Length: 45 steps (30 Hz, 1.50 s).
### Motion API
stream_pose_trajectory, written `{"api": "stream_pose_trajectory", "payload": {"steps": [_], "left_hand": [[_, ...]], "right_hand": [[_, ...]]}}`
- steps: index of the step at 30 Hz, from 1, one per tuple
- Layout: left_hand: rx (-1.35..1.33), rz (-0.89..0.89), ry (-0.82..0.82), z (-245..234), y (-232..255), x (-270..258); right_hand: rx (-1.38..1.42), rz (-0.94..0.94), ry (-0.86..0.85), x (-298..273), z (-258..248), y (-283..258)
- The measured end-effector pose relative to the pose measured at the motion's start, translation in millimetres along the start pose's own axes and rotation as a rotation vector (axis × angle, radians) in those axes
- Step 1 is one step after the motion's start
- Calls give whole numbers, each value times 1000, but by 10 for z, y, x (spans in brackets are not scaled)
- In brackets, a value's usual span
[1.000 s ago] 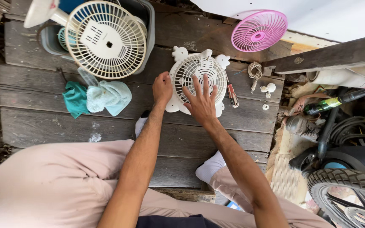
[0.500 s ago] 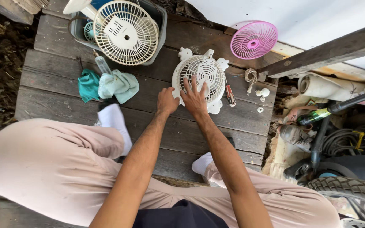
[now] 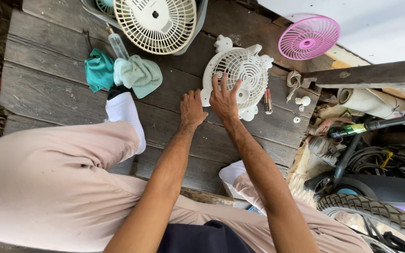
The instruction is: The person assembles a small white fan by attaching the front grille to the fan housing, securing it with a screwdriver, and then attaching the fan blade to the motor shaft. The person also handles the fan's power cord and plug.
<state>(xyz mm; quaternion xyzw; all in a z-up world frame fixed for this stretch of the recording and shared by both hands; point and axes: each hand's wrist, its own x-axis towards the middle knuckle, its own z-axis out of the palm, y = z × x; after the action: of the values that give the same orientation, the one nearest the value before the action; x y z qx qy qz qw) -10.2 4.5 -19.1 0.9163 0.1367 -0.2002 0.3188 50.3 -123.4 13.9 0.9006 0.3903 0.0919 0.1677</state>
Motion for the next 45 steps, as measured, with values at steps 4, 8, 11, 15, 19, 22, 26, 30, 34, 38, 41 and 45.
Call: {"api": "stream_pose_trajectory", "payload": {"steps": [4,8,11,15,19,22,26,30,34,38,41,45], "left_hand": [[-68,80,97,152,-143,47],[-173,128,203,305,-294,101],[-187,150,234,387,-378,116],[-134,188,263,476,-439,170],[-103,215,280,545,-452,169],[-91,210,267,543,-456,168],[-60,209,243,539,-436,213],[-53,171,205,552,-451,248],[-74,197,212,424,-455,268],[-111,134,160,241,-319,202],[-153,82,144,179,-273,187],[-234,-36,43,106,-193,258]], "right_hand": [[-20,-51,-91,41,33,-84],[-5,-87,-208,138,143,-34],[19,-110,-156,130,155,30],[-14,-182,-234,135,98,95],[-14,-195,-191,135,85,161],[-67,-241,-176,114,143,177],[-109,-319,-134,102,274,295],[-152,-364,-214,111,238,325],[-48,-354,-147,221,104,626],[-18,-331,-164,339,40,594],[-43,-329,-189,305,51,459],[-68,-285,-142,252,15,383]]}}
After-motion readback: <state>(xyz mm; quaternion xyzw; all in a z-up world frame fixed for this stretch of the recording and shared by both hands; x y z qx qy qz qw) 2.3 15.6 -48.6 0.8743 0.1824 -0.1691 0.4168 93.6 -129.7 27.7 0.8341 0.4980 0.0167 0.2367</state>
